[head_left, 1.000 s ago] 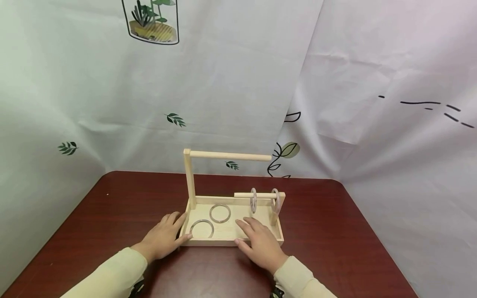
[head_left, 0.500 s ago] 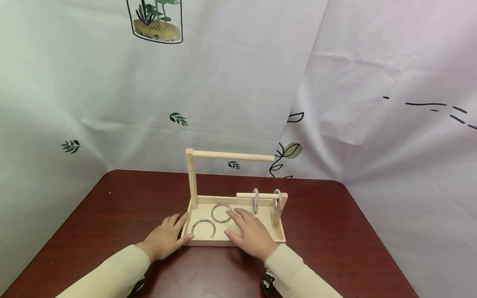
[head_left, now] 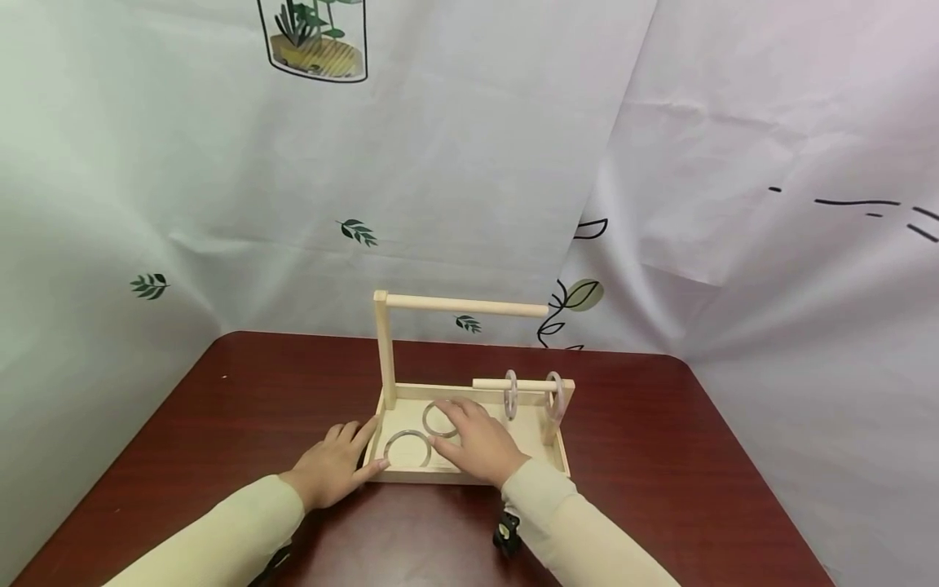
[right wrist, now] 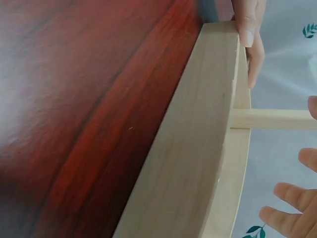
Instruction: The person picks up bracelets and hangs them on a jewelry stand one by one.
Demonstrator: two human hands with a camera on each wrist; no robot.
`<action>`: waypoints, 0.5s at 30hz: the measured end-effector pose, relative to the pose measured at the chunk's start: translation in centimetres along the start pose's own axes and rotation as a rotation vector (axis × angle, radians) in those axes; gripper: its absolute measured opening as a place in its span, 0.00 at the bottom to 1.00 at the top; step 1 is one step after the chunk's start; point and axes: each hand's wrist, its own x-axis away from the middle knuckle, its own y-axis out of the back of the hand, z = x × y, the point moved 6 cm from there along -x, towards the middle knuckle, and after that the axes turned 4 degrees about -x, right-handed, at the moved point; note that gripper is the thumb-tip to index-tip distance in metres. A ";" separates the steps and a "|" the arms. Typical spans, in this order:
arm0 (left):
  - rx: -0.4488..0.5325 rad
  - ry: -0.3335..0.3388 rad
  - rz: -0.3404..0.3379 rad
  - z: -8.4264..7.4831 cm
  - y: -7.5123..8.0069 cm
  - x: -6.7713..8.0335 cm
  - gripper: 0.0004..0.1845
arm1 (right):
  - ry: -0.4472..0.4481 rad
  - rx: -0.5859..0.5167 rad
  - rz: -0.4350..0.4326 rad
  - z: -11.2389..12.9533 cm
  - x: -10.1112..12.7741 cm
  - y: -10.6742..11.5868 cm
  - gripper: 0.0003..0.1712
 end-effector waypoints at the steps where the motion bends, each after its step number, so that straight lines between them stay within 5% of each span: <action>1: -0.001 0.002 0.004 0.0 0.0 0.0 0.42 | -0.010 -0.006 0.006 0.0 -0.2 -0.1 0.33; 15: -0.007 0.014 0.038 0.0 0.0 -0.1 0.43 | -0.106 -0.044 0.106 -0.6 -3.0 -1.1 0.37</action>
